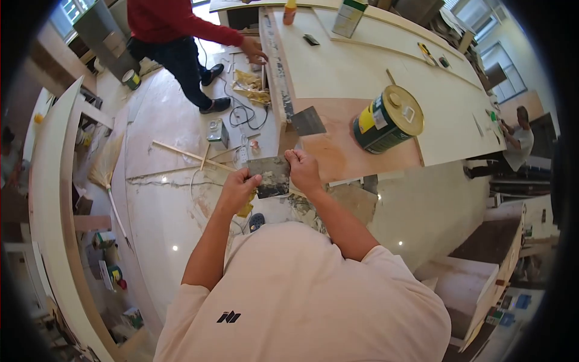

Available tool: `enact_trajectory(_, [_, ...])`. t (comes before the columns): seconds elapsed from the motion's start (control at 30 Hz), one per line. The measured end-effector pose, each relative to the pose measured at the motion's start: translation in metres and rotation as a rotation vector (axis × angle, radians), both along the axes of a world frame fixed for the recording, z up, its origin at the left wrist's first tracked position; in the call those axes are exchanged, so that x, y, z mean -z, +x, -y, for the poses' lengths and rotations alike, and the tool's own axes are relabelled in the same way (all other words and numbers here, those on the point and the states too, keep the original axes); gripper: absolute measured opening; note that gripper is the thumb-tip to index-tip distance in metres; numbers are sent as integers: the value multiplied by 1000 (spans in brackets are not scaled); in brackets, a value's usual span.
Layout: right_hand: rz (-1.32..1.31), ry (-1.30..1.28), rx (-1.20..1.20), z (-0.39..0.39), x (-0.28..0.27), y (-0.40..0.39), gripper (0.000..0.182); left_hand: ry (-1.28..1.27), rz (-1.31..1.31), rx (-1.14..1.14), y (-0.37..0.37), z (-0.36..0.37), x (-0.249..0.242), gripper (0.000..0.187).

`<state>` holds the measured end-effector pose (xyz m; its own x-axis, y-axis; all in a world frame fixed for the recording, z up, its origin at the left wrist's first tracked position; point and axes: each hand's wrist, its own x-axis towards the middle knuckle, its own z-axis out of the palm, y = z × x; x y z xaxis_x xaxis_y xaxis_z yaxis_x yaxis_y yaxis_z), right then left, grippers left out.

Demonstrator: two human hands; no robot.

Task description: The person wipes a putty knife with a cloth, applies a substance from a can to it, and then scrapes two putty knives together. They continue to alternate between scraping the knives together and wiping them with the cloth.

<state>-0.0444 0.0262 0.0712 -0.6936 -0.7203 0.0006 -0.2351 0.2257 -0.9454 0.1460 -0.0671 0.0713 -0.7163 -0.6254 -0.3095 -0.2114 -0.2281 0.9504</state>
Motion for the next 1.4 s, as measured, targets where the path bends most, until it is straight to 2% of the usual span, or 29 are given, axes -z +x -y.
enact_trajectory(0.1, [81, -90, 148, -3, 11, -19, 20, -91, 5, -33, -8, -4, -7, 18])
enact_trajectory(0.17, [38, 79, 264, -13, 9, -70, 20, -61, 9, -64, -2, -3, -18, 18])
enact_trajectory(0.27, [16, 125, 154, -28, -1, -110, 23, 6, 15, -113, 10, 9, -12, 17])
enact_trajectory(0.37, [-325, 36, -214, -24, -8, -67, 28, 122, -15, -139, 15, 21, 9, 15])
enact_trajectory(0.43, [-143, 110, -336, -24, -1, -35, 36, 187, -64, -153, 9, 22, 18, 14])
enact_trajectory(0.53, [287, 145, -209, -25, 2, -23, 33, 259, -152, -177, -4, 17, 17, 14])
enact_trajectory(0.63, [928, -12, -187, -49, -16, -19, 24, 331, -228, -141, -39, -2, 20, 16])
enact_trajectory(0.7, [1056, -112, -21, -62, 0, -17, 17, 339, -239, -66, -64, -14, 25, 17])
enact_trajectory(0.8, [1096, -217, 176, -84, 13, -30, 13, 200, -25, 78, -84, -25, 14, 20])
enact_trajectory(0.9, [1062, -215, 287, -112, 28, -48, 13, -80, 166, 47, -81, -6, 3, 20])
enact_trajectory(1.0, [1104, -137, 394, -123, 49, -47, 14, -206, -9, -202, -112, 2, -43, 18])
enact_trajectory(1.1, [1170, -157, 424, -120, 54, -41, 17, -613, -103, -96, -157, -21, -31, 19])
enact_trajectory(1.13, [1189, -187, 420, -118, 54, -40, 18, -927, -178, -17, -168, -36, -29, 18])
enact_trajectory(1.17, [1194, -174, 405, -117, 54, -42, 18, -1017, -182, 122, -176, -44, -13, 15])
enact_trajectory(1.2, [1199, -160, 391, -116, 55, -45, 19, -1063, -61, 252, -179, -53, 2, 20])
enact_trajectory(1.23, [1207, -145, 377, -114, 55, -47, 19, -1096, 11, 299, -183, -60, 13, 15])
enact_trajectory(1.4, [1039, -9, 366, -115, 59, -54, 25, -1059, 138, 229, -185, -77, 37, 10])
